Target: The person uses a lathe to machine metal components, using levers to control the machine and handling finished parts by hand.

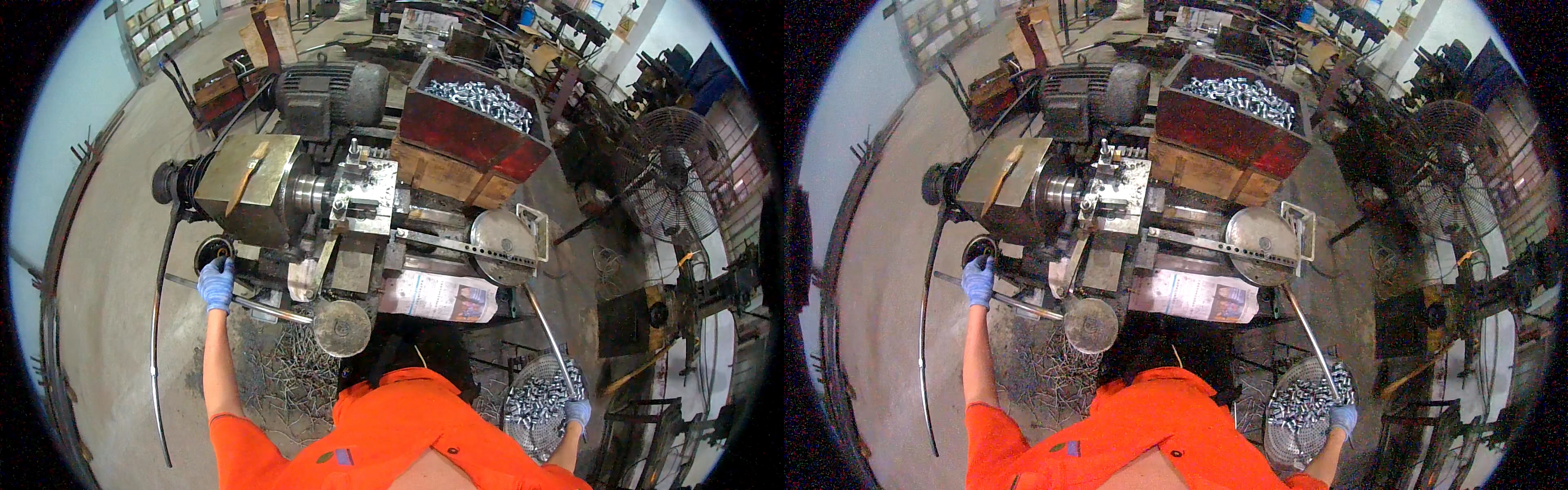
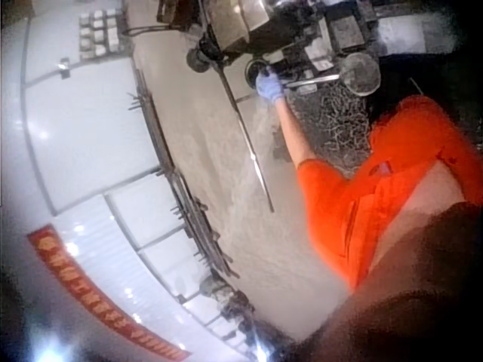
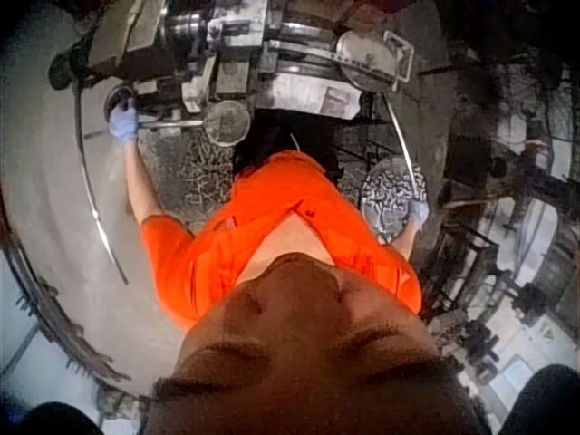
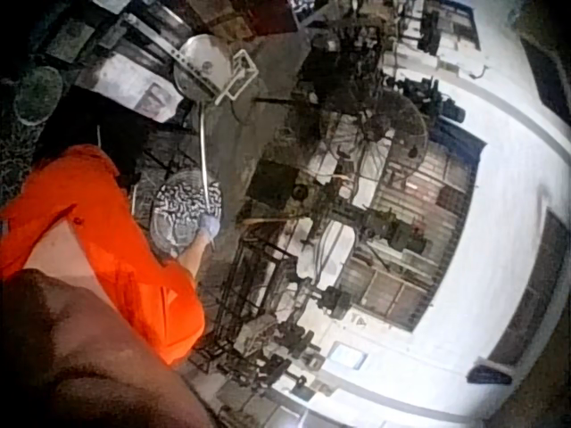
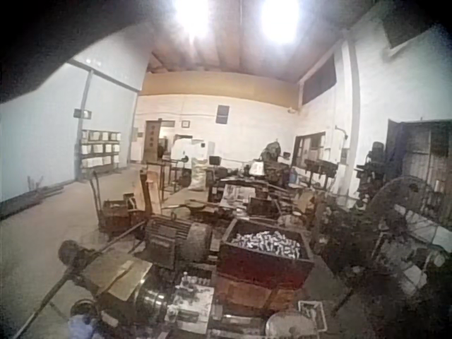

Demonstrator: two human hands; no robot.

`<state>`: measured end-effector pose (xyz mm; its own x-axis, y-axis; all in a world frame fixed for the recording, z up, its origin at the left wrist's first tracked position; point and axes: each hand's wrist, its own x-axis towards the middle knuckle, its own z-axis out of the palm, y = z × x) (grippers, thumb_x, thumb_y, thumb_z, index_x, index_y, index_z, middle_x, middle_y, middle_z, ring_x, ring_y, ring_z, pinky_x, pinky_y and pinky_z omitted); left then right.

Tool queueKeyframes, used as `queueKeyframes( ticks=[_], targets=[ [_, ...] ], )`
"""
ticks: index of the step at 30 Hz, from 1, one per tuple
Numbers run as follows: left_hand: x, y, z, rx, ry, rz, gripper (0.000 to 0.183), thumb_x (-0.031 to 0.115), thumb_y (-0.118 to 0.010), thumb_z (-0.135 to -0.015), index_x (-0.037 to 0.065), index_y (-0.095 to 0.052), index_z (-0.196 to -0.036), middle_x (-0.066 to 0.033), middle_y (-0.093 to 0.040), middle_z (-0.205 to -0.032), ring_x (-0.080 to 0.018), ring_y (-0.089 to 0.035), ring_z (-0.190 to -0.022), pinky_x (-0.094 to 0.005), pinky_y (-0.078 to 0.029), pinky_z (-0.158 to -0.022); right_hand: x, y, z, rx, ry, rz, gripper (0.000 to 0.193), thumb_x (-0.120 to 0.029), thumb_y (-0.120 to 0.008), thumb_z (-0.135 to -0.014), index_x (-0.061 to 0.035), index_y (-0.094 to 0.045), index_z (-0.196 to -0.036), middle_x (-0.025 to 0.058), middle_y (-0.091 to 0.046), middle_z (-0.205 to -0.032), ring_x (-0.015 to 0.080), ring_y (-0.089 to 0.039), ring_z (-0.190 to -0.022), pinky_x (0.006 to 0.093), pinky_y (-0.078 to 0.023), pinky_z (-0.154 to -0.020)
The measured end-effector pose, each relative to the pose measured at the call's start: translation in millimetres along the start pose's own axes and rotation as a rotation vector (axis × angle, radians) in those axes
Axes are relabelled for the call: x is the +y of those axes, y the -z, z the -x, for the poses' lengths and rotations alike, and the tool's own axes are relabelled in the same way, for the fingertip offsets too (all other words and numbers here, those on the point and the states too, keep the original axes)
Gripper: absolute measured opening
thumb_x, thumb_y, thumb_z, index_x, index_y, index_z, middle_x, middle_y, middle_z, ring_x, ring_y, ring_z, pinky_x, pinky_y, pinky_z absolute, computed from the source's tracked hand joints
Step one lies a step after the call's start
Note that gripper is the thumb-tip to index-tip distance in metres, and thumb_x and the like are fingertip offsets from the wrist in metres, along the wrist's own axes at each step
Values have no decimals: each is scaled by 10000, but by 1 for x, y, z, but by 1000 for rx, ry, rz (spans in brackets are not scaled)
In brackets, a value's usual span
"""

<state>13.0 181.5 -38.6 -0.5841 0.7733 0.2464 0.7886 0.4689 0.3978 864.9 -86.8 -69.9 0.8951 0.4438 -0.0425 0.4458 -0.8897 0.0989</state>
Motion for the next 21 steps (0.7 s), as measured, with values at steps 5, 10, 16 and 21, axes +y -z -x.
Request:
queueKeyframes(
  ticks=[5, 10, 16, 21],
  targets=[
    [-4, -5, -2, 19, 3, 48, 310, 378, -585, -807, 116, -686, -938, -134, -661, -859, -298, -634, -794, -386, -486, -704, 8, -8, -4, -30, 2, -15, 456, -288, -736, -608, 7, -626, -938, 242, -621, -959, 375, -595, -933, 407, -484, -791],
    [-5, -5, -2, 6, -1, 40, 304, 375, -583, -809, 122, -685, -943, -132, -661, -853, -298, -635, -789, -386, -487, -700, -2, 7, 14, 10, 49, -15, 349, -291, -614, -709, 11, -638, -882, 261, -617, -916, 391, -599, -902, 428, -488, -773],
    [1, -3, -2, -3, 5, 8, 303, 372, -584, -809, 122, -684, -950, -129, -662, -857, -297, -636, -789, -385, -488, -700, -17, 20, 28, 16, -21, -15, 382, -300, -672, -663, 2, -642, -896, 252, -620, -908, 386, -605, -892, 421, -488, -773],
    [-5, -1, 0, -3, 7, 10, 304, 372, -584, -809, 125, -684, -956, -129, -662, -863, -300, -635, -795, -386, -487, -707, -41, 55, 52, -48, 18, -12, 382, -333, -600, -736, -8, -627, -933, 257, -618, -915, 401, -596, -899, 440, -484, -779]
  ],
)
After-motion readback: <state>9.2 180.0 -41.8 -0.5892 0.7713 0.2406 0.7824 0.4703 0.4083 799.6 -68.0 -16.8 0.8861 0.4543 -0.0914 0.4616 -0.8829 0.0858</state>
